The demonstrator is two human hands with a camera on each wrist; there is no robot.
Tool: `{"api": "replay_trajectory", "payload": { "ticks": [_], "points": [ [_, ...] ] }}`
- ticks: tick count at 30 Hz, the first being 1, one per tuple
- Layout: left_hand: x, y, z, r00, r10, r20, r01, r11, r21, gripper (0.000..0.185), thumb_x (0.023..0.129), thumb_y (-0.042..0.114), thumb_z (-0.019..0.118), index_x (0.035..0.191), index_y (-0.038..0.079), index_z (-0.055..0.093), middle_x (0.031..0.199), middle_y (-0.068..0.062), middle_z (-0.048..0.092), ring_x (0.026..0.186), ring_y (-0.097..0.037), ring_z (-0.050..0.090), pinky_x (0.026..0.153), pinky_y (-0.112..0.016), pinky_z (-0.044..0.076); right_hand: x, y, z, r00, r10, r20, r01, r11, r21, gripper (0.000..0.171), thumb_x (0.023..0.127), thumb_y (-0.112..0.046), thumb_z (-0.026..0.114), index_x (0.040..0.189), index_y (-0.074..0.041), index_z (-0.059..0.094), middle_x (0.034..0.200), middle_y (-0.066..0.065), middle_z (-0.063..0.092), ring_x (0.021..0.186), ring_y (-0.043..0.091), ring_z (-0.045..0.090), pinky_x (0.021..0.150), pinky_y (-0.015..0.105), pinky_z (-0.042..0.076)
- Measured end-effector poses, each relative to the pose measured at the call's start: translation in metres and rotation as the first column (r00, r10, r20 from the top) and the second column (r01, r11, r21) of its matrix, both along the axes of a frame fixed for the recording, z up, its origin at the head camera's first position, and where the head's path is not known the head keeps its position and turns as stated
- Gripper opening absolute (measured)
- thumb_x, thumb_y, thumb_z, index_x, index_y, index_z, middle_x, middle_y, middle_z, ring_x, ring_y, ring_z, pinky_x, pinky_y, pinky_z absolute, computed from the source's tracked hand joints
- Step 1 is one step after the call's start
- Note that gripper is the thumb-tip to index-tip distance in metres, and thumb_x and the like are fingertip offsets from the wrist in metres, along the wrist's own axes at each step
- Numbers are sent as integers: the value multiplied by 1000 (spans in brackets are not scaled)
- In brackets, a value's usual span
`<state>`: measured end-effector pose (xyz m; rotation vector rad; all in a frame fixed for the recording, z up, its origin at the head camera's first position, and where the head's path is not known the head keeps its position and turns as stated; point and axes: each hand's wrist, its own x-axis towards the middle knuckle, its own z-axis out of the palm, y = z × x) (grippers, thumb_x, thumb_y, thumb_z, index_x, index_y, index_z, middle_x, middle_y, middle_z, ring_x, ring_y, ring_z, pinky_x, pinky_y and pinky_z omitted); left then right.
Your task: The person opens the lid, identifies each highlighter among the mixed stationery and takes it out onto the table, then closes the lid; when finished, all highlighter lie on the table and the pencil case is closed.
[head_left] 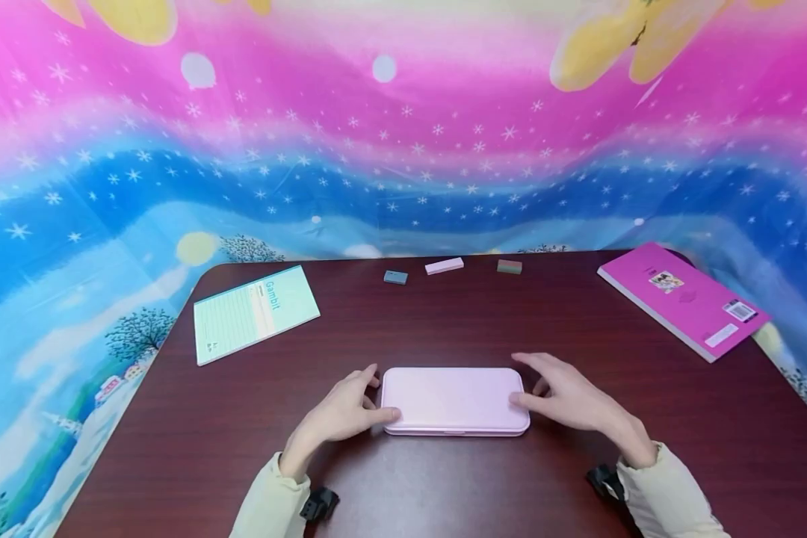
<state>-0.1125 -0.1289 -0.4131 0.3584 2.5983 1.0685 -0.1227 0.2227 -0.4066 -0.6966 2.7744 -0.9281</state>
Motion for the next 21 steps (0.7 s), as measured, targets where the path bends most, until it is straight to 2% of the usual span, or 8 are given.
{"api": "replay_trajectory", "payload": {
  "ticks": [4, 8, 10, 16, 21],
  "points": [
    [-3, 1, -3, 999, -26, 25, 26, 999, 33, 92, 76, 29, 81, 142, -10, 31, 119, -14, 53, 74, -7, 60, 68, -27, 48, 3, -4, -4, 997, 59, 56, -59, 998, -8, 80, 76, -38, 80, 135, 4, 46, 113, 14, 55, 74, 7, 55, 66, 24, 49],
    [-4, 2, -3, 999, -49, 18, 48, 999, 13, 99, 67, 27, 88, 144, -4, 33, 114, -13, 52, 73, -9, 58, 66, -26, 48, 5, -9, -6, 989, 68, 134, -64, 997, -36, 96, 65, -38, 88, 139, 2, 40, 120, 14, 51, 81, 12, 54, 68, 24, 50],
    [-3, 4, -2, 998, -53, 19, 53, 999, 7, 103, 63, 25, 91, 144, -3, 33, 112, -13, 51, 73, -10, 57, 66, -26, 48, 5, -11, -7, 988, 62, 143, -58, 998, -29, 99, 62, -35, 90, 139, 2, 40, 123, 15, 50, 82, 12, 53, 69, 25, 50],
    [-3, 7, -2, 998, -56, -25, 56, 998, -16, 106, 55, 18, 94, 141, -5, 36, 107, -14, 51, 73, -14, 55, 66, -26, 46, 6, -12, -7, 993, 53, 104, -53, 999, -4, 97, 62, -29, 90, 138, 3, 40, 127, 18, 48, 84, 12, 54, 69, 24, 51],
    [-4, 8, -5, 998, -41, -44, 40, 999, -26, 99, 59, 18, 91, 137, -9, 38, 106, -13, 52, 75, -14, 57, 67, -26, 47, 5, -13, -8, 994, 45, 97, -44, 999, -16, 94, 64, -27, 89, 138, 3, 39, 128, 19, 47, 90, 17, 54, 70, 24, 52]
  ]
}}
